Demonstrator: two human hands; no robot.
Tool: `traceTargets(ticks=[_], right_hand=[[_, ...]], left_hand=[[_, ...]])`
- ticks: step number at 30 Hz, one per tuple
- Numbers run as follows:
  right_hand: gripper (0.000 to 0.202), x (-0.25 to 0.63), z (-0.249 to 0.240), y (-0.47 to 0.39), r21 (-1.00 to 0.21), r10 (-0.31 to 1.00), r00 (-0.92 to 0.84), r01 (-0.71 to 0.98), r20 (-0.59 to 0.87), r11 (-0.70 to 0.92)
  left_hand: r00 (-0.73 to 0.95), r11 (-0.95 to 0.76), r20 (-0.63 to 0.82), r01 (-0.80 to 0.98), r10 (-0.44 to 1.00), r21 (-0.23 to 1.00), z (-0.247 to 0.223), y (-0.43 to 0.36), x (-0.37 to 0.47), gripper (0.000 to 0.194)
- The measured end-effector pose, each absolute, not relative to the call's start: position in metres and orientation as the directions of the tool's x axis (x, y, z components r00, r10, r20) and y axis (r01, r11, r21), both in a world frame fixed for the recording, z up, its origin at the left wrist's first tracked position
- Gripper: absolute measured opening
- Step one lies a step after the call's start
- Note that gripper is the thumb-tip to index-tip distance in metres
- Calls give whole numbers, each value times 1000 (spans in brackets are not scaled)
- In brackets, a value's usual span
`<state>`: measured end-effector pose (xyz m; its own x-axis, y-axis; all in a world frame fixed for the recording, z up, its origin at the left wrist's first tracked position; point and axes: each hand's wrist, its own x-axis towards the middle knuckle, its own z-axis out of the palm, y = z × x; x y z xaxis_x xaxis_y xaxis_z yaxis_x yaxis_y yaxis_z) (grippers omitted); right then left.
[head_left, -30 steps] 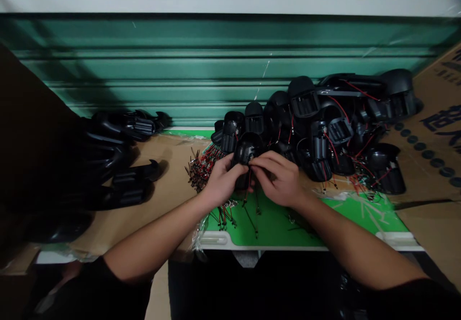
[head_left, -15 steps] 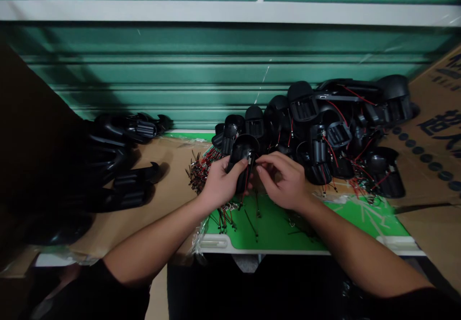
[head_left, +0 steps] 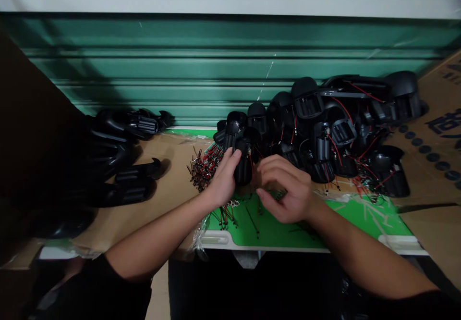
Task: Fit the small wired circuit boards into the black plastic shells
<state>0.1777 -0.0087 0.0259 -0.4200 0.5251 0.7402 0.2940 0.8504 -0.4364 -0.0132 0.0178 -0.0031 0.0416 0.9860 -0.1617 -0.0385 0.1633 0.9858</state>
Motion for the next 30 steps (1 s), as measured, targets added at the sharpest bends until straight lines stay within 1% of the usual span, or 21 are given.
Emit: traceTargets(ticks=[2, 3, 7, 11, 19, 23, 30], right_hand=[[15, 176, 28, -12, -422, 492, -480, 254, 727, 871], [14, 176, 27, -13, -414, 484, -497, 252, 720, 875], [14, 175, 21, -12, -378, 467, -515, 274, 719, 884], [15, 176, 18, -11, -375, 475, -521, 291, 709, 880], [16, 175, 18, -12, -365, 464, -526, 287, 712, 886], [17, 174, 18, -12, -357, 459, -533, 289, 711, 888], [16, 174, 16, -12, -338, 456, -530, 308, 715, 889]], left_hand=[[-6, 141, -141, 39, 990, 989, -1, 15, -13, 59], [3, 131, -131, 51, 991, 990, 1, 13, -12, 60], [146, 49, -49, 6, 988, 999, 5, 8, -9, 53], [218, -5, 13, -38, 976, 999, 2, 7, -9, 48], [279, -56, 65, -40, 958, 998, -3, 9, -11, 50], [282, -79, 81, -20, 956, 997, -3, 8, -11, 49], [293, -90, 97, -35, 951, 995, -4, 8, -11, 48]])
